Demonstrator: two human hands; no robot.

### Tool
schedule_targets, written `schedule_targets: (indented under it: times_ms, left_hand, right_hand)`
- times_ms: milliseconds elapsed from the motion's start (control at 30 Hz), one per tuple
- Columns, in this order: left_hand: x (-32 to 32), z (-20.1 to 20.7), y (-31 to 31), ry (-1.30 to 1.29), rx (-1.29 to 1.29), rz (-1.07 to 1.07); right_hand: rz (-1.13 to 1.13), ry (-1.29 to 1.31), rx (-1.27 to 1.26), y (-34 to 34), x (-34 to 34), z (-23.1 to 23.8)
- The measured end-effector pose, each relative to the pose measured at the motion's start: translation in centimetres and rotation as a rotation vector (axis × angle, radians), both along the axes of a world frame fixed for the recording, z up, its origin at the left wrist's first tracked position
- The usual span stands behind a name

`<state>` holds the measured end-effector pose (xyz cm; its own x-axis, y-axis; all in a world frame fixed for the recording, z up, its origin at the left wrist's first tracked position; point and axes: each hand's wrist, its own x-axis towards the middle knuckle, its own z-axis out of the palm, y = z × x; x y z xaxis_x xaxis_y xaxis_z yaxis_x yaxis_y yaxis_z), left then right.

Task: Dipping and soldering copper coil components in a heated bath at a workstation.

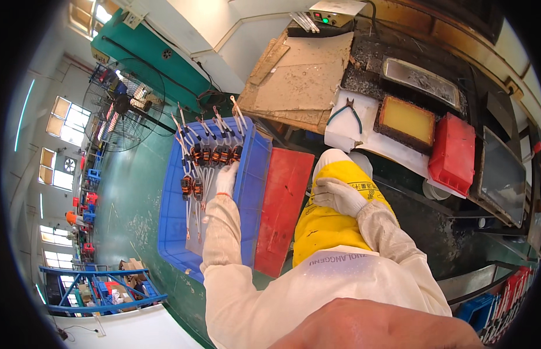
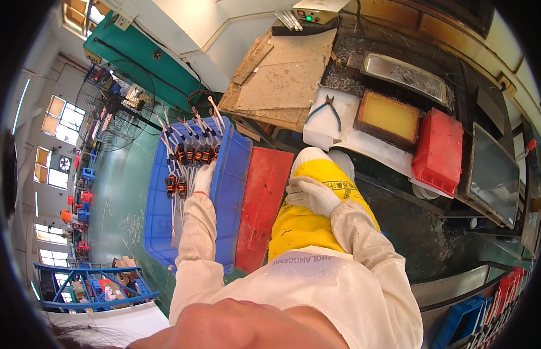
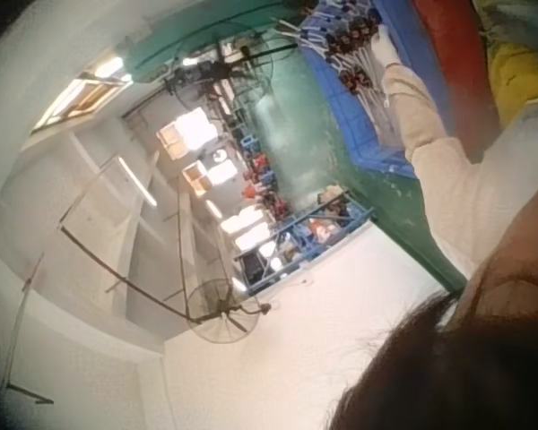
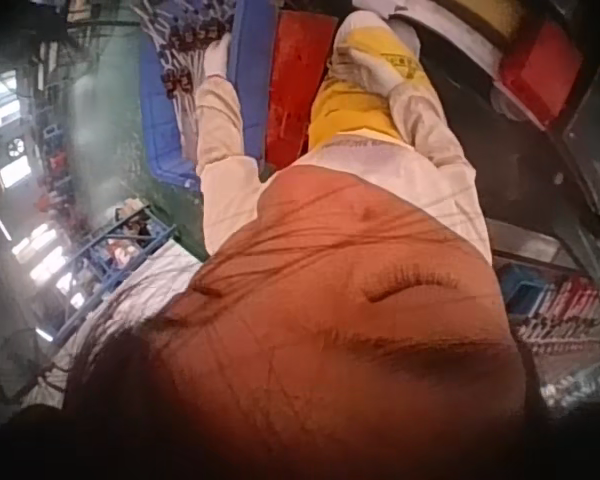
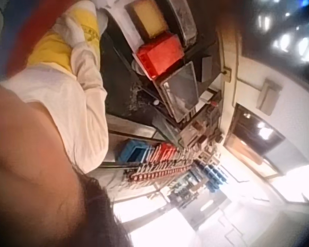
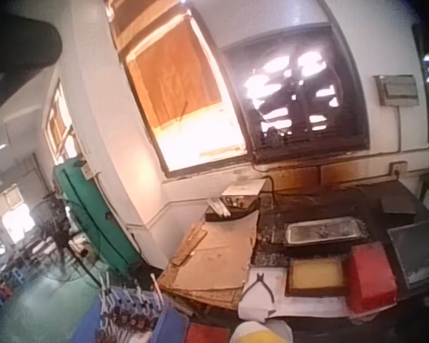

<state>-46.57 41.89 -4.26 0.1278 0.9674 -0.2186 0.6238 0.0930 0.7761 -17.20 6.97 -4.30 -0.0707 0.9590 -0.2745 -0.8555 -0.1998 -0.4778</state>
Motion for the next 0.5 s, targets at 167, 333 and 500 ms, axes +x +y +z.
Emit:
schedule_targets:
  times_ms: [167, 333, 500]
  left_hand:
    - [-2.3, 6.9, -3.3, -0.458, 0.217, 0.117]
    - [-2.3, 15.7, -7.8, -0.306, 0.459, 0.093]
    - [1.0, 19.7, -13.5, -0.446, 0.314, -0.028]
  right_hand:
    - [-0.006, 0.001, -0.012, -0.2, 0.0, 0.3]
    - [0.006, -0.086, 0.055, -0.6, 0.2, 0.5]
    - [-0.178, -0.294, 0.119, -2.7, 2.0, 1.7]
